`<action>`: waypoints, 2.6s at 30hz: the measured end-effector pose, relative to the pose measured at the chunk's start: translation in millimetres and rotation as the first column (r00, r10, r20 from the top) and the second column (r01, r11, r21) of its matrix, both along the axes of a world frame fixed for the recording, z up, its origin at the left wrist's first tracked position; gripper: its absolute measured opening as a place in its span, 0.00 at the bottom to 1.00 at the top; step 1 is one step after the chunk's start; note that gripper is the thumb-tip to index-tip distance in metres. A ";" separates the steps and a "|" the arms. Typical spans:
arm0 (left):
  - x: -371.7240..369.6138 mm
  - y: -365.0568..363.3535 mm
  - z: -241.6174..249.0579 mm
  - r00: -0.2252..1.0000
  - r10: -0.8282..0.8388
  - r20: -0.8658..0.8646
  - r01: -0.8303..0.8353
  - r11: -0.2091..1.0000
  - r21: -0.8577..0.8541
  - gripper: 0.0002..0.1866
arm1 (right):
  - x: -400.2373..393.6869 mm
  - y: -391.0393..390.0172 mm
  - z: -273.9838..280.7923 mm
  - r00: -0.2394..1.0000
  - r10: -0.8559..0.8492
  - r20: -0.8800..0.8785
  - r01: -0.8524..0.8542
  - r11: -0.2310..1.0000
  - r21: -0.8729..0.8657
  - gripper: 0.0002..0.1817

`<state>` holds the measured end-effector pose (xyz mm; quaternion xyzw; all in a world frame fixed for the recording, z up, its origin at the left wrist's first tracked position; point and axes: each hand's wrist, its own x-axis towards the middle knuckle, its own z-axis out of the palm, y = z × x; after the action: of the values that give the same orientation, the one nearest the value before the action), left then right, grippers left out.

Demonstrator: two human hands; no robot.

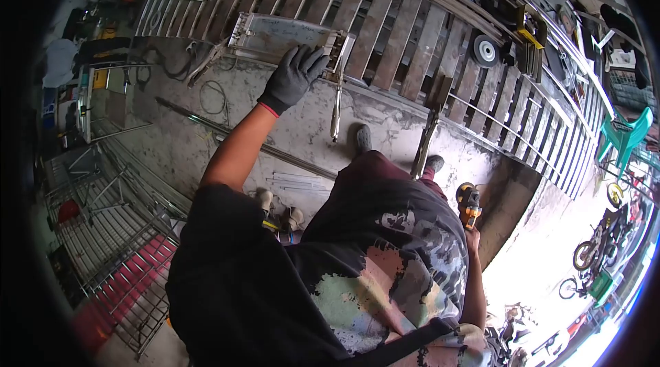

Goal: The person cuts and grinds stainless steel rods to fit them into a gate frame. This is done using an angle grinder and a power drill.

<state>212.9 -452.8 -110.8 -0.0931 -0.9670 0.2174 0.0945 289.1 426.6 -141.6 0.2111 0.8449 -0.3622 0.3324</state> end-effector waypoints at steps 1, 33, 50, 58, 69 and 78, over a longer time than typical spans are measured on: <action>-1.5 -2.3 2.7 1.000 -0.013 0.000 0.013 1.000 -0.007 0.33 | 3.6 6.5 -10.6 0.999 0.039 -0.009 -0.039 0.999 0.029 0.23; 41.1 24.3 17.9 0.399 0.897 0.191 -0.396 -0.019 0.918 0.52 | 20.6 -20.4 8.9 0.997 0.063 0.043 -0.071 0.971 0.228 0.27; -57.1 150.6 92.8 0.924 0.191 -0.330 0.272 0.276 0.922 0.24 | -21.3 -132.2 120.1 0.990 -0.128 0.054 0.121 0.987 0.105 0.28; -134.6 338.3 147.7 0.901 -0.315 -0.298 0.341 0.091 0.936 0.12 | -15.0 -93.1 131.1 0.983 -0.180 0.034 0.176 0.980 0.094 0.24; -259.7 616.5 79.5 0.900 -0.431 -0.064 0.391 0.733 0.556 0.14 | -44.2 62.9 80.6 0.983 -0.179 0.043 0.178 0.984 0.008 0.30; -297.3 742.3 22.9 0.949 -0.316 0.018 0.302 0.921 0.246 0.17 | -47.8 159.0 79.2 0.969 -0.245 0.033 0.247 0.966 -0.072 0.22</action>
<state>-84.4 289.5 -87.9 -0.2385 -0.9617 0.0786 0.1103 241.3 585.7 -62.4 0.3058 0.7938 -0.4299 0.3026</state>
